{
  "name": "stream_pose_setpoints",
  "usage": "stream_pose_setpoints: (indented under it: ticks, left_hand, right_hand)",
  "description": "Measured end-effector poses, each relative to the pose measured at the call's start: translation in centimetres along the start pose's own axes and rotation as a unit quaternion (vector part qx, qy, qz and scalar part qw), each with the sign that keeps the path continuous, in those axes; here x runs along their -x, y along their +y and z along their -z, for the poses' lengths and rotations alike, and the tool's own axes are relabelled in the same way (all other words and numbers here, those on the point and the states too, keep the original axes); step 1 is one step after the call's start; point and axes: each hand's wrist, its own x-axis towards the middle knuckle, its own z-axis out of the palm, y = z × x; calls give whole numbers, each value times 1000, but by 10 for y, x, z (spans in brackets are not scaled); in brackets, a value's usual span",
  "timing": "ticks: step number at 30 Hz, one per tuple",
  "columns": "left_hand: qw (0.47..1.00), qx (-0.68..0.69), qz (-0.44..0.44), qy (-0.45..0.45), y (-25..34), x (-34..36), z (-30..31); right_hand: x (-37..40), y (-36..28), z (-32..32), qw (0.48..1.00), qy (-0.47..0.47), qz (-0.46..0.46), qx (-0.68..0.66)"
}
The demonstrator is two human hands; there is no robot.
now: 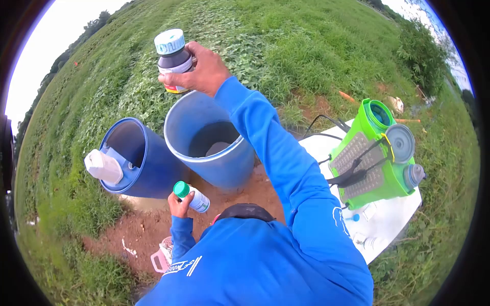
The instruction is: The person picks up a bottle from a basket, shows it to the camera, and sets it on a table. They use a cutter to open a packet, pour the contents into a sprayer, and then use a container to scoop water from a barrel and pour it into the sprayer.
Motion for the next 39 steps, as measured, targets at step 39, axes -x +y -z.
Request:
stream_pose_setpoints:
  ticks: [39]
  left_hand:
    - [867,-123,-53,-480,52,7,-224]
  right_hand:
    - [784,136,265,476,741,-330,341]
